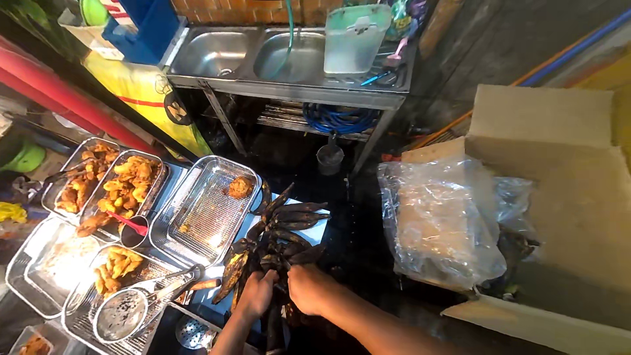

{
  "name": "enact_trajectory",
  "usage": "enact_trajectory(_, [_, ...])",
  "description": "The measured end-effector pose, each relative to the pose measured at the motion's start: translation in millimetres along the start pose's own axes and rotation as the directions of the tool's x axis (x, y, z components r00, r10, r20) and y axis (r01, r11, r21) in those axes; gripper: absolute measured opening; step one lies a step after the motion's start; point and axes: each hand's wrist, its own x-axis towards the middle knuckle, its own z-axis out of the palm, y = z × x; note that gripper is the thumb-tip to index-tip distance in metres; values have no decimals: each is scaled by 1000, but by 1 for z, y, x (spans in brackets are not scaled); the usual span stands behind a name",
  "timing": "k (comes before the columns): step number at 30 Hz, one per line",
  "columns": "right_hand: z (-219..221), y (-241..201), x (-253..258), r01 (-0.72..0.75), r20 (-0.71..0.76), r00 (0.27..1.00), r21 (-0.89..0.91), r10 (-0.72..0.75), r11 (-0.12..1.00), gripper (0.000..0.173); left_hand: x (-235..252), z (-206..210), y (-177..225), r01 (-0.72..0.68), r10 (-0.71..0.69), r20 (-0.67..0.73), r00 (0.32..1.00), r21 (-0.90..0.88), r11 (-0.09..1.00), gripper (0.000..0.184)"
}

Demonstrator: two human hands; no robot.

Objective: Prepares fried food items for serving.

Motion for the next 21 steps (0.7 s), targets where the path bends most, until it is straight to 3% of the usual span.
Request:
enact_trajectory(2, [1, -5, 13, -7, -5, 1000, -2, 7, 1000, 33, 2, 2, -4, -16, 16, -8, 1000, -14, 1000, 41])
enact_trajectory(7, [6, -2, -11, -32, 36, 999, 28, 31, 999, 36, 2, 2, -10, -10, 9, -11, 1000, -138, 990, 38])
enact_trajectory(11, [10, -8, 17, -25, -16, 1000, 24, 25, 999, 33, 4, 5, -15, -42, 44, 8, 999, -141, 989, 40])
enact_trajectory(14, [13, -5, 1, -1, 19, 1000, 22, 0, 1000, 39, 4, -2, -16, -35, 33, -13, 999, -203, 979, 37])
enact_trajectory(21, [17, -10, 15, -28, -38, 999, -32, 27, 999, 34, 7, 2, -16, -42, 39, -20, 999, -158, 987, 39])
